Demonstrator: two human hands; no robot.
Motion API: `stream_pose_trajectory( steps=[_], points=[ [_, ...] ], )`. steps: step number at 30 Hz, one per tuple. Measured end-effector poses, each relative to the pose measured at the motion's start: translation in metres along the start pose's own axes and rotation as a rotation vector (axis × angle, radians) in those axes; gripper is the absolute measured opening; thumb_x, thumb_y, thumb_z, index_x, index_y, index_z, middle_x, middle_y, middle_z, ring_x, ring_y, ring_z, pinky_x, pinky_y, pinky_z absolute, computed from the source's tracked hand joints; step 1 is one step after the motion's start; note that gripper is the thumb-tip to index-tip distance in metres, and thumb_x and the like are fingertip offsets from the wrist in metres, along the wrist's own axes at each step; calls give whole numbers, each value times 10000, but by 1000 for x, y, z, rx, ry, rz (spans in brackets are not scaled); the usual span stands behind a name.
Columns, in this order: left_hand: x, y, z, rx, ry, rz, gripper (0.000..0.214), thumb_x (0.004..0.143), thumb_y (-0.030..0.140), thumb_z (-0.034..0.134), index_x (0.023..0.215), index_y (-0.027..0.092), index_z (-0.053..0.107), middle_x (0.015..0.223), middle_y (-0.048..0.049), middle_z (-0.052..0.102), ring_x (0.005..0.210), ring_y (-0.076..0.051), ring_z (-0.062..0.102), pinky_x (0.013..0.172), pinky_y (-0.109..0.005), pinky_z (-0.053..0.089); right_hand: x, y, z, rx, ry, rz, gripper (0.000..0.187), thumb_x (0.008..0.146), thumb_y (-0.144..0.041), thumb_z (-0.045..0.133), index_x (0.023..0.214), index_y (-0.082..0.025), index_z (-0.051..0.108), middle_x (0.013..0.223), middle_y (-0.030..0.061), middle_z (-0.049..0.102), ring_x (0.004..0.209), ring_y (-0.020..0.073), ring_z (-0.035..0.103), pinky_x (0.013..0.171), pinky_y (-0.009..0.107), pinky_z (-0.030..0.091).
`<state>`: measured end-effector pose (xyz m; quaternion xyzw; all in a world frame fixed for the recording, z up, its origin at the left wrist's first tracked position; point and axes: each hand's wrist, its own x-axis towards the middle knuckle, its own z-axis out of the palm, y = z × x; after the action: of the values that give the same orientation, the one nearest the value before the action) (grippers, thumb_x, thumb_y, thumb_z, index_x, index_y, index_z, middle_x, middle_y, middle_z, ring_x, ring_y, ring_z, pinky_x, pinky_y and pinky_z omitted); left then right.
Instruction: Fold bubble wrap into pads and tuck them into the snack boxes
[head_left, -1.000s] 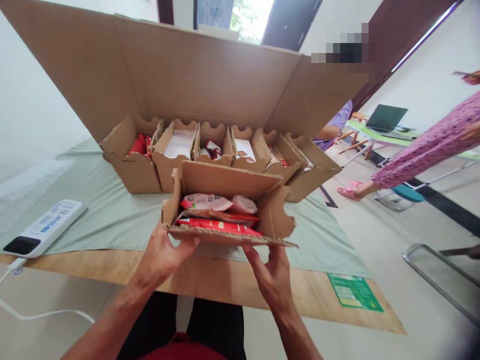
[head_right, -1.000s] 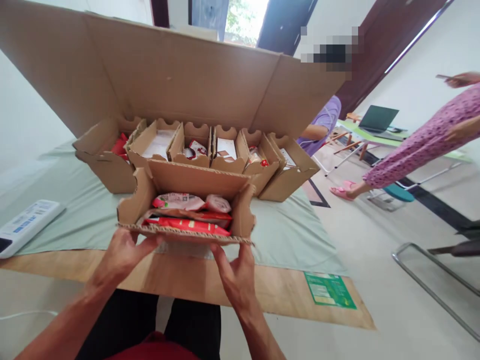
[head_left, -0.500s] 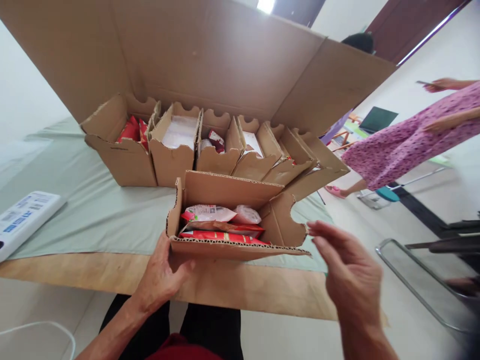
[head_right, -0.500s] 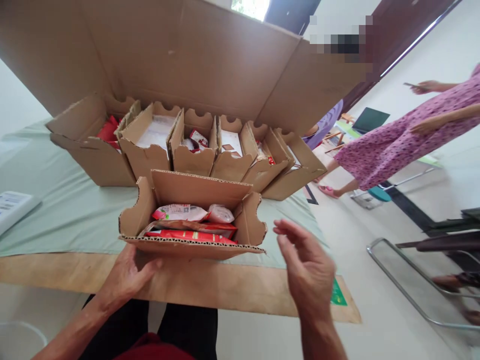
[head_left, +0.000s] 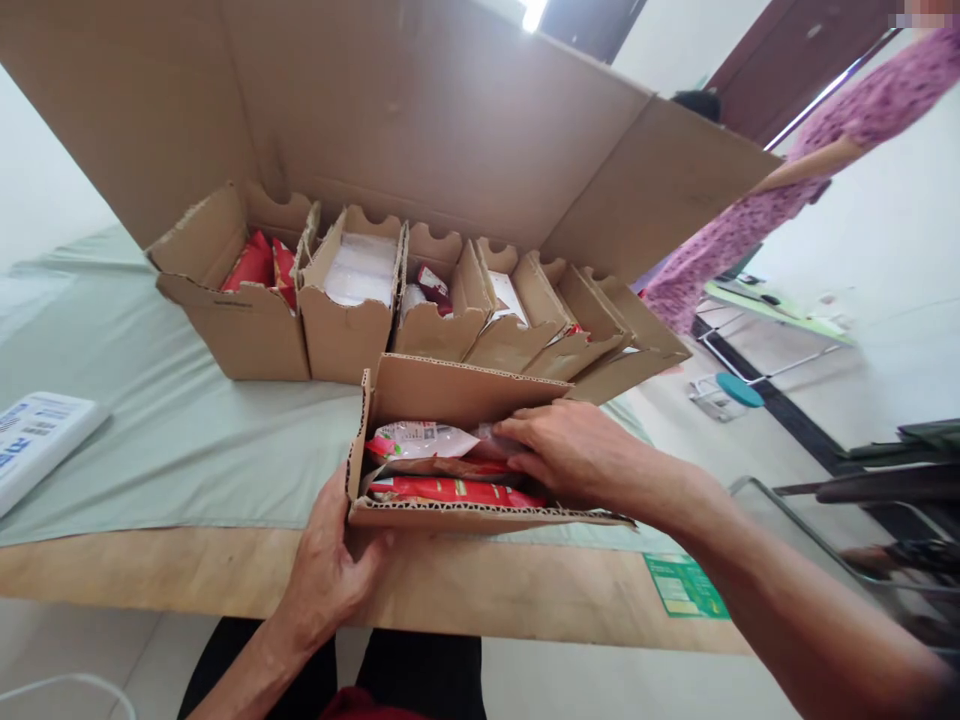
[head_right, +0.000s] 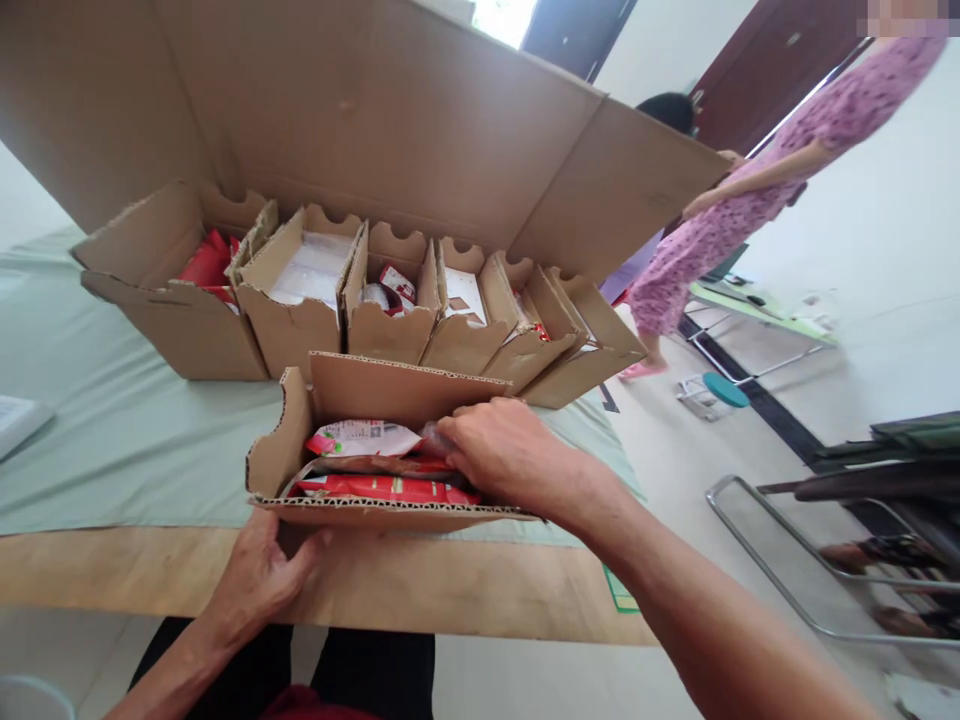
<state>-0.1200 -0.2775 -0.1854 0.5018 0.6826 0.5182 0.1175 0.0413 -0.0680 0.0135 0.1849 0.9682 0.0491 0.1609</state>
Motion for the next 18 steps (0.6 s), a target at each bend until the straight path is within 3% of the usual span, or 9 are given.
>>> stream_pose_trajectory(
  steps=[3,5,6,8,11,14,16,18],
  points=[
    [-2,-3,2,8,15,-16,754,911,267,613,1591,277,287,1415,-150,576,1343,-377,547,1067,-575,515,-27,5,-3,102,259,11,184,932,-236,592,998,-235,763,1018,68,780,908,284,730,768,380,536],
    [-2,-3,3,-1,31,-32,730,891,268,629,1563,274,343,1379,-145,603,1325,-381,562,1047,-574,530,-60,10,2,226,557,179,257,950,-312,570,1138,-279,741,1141,63,767,1013,294,718,758,389,563],
    [-2,-3,3,-12,42,-38,702,878,266,637,1534,269,388,1345,-142,623,1307,-381,575,1034,-570,539,-78,13,9,284,691,300,265,956,-373,568,1150,-307,737,1131,60,768,982,293,723,670,376,566],
    [-1,0,2,-45,56,-49,645,849,247,649,1467,254,468,1269,-134,659,1264,-374,605,1009,-554,556,-107,22,36,394,795,481,206,906,-483,627,1011,-365,760,955,45,788,803,295,733,510,365,532],
    [1,5,1,-86,68,-53,601,802,203,658,1390,219,531,1196,-125,682,1208,-360,638,992,-535,565,-115,34,99,643,638,406,364,762,-573,729,1039,-340,776,877,52,790,641,298,716,564,425,604],
    [0,10,4,-110,97,-71,584,788,175,645,1364,194,544,1212,-137,676,1216,-354,630,1017,-541,544,-84,32,152,796,398,306,312,700,-591,754,789,-292,771,791,73,775,642,323,707,570,442,615],
    [-5,11,8,-135,113,-109,578,805,174,621,1376,176,529,1266,-156,655,1254,-350,607,1051,-550,516,-60,24,167,889,326,258,382,712,-638,728,796,-267,766,826,94,772,769,359,719,682,476,627],
    [-12,11,11,-178,134,-163,580,831,187,604,1403,167,509,1318,-164,633,1289,-338,585,1092,-542,482,-44,18,168,992,288,237,532,703,-711,716,924,-230,774,914,119,770,929,388,706,836,513,604]
  ],
)
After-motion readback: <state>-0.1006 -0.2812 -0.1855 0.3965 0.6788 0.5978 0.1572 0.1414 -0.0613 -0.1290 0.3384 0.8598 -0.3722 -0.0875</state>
